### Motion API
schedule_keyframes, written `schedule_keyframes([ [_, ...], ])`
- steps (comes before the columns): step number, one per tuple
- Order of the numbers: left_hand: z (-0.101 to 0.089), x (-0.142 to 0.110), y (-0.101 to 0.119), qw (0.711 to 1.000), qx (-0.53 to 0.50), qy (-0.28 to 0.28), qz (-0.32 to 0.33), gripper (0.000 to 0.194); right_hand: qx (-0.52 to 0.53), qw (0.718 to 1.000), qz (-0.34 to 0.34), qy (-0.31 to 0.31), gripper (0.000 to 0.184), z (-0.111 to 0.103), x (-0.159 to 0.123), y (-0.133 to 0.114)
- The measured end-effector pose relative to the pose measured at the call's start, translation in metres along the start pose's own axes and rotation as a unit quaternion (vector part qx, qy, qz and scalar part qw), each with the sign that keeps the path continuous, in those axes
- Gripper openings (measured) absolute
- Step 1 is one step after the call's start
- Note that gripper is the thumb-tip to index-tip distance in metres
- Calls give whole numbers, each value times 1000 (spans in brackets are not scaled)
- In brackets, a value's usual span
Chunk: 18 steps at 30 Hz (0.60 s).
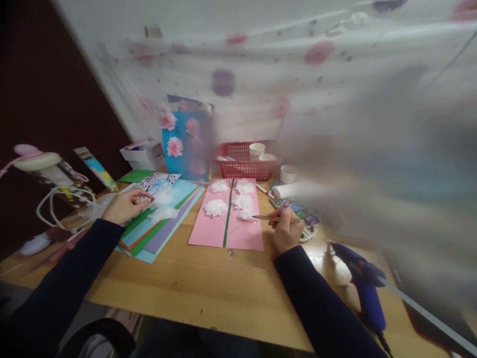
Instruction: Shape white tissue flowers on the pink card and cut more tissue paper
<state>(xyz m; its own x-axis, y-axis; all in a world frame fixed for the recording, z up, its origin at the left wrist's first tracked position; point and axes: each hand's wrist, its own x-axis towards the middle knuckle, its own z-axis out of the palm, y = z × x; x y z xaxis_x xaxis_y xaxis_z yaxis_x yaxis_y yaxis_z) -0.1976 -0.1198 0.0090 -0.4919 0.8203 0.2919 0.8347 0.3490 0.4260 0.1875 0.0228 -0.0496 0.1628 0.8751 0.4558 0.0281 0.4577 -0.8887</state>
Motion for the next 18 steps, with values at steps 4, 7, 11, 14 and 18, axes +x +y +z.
schedule_keyframes([
  [4, 14, 13, -26, 999, 14, 32, 24, 28, -1, 1000, 8, 1, 47, 0, 0, 2],
  [7, 17, 29, -31, 999, 20, 48, 16, 28, -3, 1000, 5, -4, 47, 0, 1, 4],
  [11, 26, 51, -24, 1000, 18, 12, -5, 24, -11, 1000, 0, -12, 48, -1, 1, 4],
  [14, 38, 59, -19, 999, 16, 15, -33, 21, -16, 1000, 6, -19, 49, -1, 0, 3],
  [18, 45, 60, -22, 997, -2, 29, -66, 16, -33, 999, -11, -26, 49, -1, -1, 1],
])
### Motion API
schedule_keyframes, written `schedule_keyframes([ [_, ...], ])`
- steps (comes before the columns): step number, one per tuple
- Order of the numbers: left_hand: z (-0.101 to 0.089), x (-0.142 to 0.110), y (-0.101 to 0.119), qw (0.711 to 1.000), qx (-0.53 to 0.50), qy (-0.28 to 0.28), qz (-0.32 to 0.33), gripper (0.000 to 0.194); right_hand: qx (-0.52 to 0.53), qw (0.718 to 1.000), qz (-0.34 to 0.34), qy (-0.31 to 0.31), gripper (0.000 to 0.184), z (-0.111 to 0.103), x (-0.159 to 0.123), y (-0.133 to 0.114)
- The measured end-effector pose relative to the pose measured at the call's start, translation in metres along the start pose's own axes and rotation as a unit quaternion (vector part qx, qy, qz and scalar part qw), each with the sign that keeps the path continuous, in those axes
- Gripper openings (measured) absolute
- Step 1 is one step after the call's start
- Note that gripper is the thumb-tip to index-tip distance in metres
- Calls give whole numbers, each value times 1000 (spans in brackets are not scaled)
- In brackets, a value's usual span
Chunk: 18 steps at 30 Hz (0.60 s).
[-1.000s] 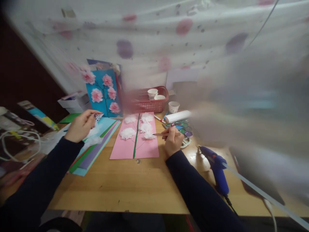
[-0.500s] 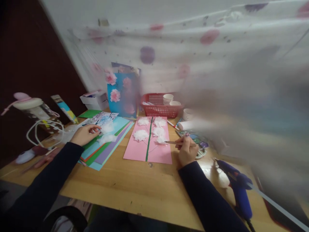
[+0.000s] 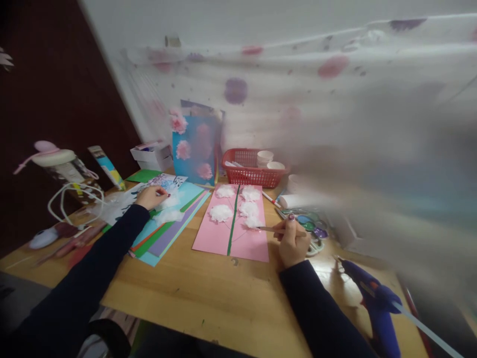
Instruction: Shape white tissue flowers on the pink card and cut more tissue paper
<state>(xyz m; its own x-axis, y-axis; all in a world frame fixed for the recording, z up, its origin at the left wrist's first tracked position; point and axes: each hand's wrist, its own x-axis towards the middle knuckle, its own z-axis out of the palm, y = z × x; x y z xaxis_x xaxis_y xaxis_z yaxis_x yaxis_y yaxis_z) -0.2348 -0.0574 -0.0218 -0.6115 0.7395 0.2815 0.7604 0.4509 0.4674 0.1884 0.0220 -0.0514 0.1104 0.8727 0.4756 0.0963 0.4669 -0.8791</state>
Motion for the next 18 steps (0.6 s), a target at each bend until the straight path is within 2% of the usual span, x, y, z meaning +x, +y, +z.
schedule_keyframes([
  [7, -4, 4, -8, 997, -82, -5, 8, 25, -27, 999, -10, -21, 52, 0, -1, 1],
  [13, 1, 0, -4, 997, -76, 5, 10, 15, -43, 998, -13, -37, 52, -1, -2, 2],
  [18, -3, -2, -2, 994, -108, 32, 11, 14, -47, 998, -18, -39, 52, -1, -3, 3],
])
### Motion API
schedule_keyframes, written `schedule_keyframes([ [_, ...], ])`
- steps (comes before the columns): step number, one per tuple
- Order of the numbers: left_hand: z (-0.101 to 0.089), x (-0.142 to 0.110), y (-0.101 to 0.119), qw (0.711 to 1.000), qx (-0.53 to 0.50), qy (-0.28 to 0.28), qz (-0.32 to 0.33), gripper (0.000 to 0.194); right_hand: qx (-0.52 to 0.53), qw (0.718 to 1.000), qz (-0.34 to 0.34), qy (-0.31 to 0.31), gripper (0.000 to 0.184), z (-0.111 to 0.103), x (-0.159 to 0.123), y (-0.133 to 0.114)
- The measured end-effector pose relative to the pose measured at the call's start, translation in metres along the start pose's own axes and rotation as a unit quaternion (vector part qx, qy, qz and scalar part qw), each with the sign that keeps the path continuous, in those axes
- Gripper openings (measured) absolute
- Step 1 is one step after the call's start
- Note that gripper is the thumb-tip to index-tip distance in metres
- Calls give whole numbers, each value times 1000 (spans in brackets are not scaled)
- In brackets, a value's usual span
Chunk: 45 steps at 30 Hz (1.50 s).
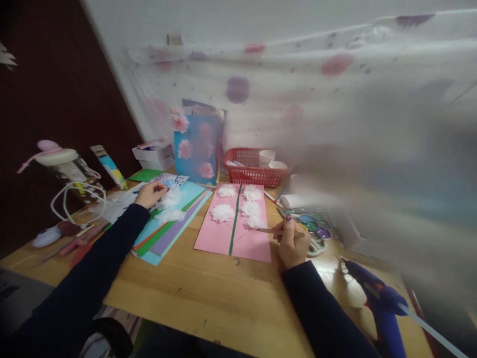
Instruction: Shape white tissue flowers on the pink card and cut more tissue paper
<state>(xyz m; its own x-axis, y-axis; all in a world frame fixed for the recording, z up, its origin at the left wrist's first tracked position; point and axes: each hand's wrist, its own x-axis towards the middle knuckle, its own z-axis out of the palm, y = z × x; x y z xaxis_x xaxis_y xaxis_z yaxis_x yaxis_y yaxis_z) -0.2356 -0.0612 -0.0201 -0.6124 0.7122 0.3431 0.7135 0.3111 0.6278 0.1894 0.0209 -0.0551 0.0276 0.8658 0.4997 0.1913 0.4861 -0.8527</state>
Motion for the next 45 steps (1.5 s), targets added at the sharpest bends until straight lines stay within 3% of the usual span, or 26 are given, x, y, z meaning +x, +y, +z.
schedule_keyframes([
  [8, 1, 1, -8, 994, -108, 1, -28, 32, -13, 1000, -12, -5, 53, -1, 0, -1],
  [13, -5, 0, -4, 966, -249, -43, -62, 47, -15, 1000, -16, -11, 52, -2, -1, 0],
  [17, -6, -2, -1, 960, -265, -50, -77, 44, -17, 1000, -23, -14, 50, -1, -1, 2],
  [24, -4, -5, -1, 963, -262, 6, -70, 37, -13, 999, -32, -22, 51, -1, -2, 0],
  [27, -6, -10, 16, 963, -265, 43, -39, 36, 18, 1000, -7, -8, 51, 0, -2, -3],
  [30, -4, -23, 54, 956, -290, 39, 23, 36, 70, 997, 27, 17, 51, 2, 1, -6],
  [32, 2, -37, 87, 945, -324, -19, 46, 38, 112, 992, 46, 33, 50, 3, 3, -8],
  [34, 14, -55, 118, 923, -348, -149, 62, 38, 152, 985, 68, 47, 46, 3, 6, -10],
  [38, 51, -95, 158, 842, -376, -375, 88, 37, 192, 974, 111, 36, 40, 5, 9, -13],
  [40, 68, -110, 166, 823, -378, -413, 94, 34, 206, 971, 122, 11, 40, 6, 8, -14],
  [45, 91, -130, 171, 837, -340, -413, 112, 31, 208, 968, 130, -44, 44, 9, 3, -20],
])
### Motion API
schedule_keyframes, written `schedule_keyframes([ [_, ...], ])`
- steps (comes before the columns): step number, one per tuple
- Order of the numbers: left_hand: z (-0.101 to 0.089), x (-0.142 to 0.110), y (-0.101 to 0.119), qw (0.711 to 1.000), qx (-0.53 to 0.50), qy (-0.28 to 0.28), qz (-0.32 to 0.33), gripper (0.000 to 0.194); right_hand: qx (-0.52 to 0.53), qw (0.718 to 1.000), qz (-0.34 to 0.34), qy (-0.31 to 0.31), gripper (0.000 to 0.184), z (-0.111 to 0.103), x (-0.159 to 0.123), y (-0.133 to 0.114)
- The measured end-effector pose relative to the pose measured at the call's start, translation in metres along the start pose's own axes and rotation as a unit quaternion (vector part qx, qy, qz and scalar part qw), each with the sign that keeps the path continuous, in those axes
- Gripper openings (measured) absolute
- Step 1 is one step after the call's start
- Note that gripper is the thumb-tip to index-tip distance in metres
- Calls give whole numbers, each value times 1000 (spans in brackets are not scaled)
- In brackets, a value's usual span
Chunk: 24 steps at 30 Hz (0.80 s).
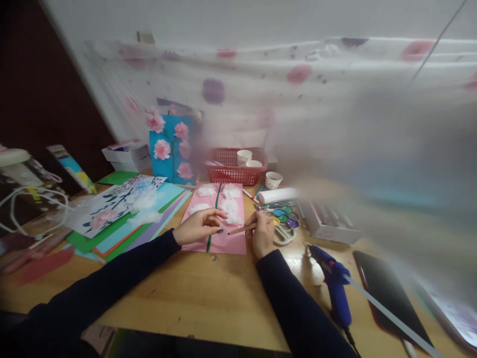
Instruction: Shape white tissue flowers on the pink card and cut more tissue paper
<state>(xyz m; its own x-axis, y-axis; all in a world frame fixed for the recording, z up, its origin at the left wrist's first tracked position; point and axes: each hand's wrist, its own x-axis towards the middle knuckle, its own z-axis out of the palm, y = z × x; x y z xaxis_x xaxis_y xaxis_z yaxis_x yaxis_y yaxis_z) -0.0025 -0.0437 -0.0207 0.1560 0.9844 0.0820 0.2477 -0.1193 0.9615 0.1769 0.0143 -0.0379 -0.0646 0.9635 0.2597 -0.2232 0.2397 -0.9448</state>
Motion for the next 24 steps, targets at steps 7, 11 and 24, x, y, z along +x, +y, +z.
schedule_keyframes([
  [7, 7, -2, -4, 998, 68, -3, 14, 31, 2, 999, 31, -28, 44, 4, -5, -2],
  [11, 10, -3, -7, 997, 78, -8, 12, 32, -1, 999, 28, -37, 44, 4, -4, -1],
  [24, 8, -5, -10, 996, -48, -60, -43, 41, 18, 998, 54, -22, 41, 3, -2, -3],
])
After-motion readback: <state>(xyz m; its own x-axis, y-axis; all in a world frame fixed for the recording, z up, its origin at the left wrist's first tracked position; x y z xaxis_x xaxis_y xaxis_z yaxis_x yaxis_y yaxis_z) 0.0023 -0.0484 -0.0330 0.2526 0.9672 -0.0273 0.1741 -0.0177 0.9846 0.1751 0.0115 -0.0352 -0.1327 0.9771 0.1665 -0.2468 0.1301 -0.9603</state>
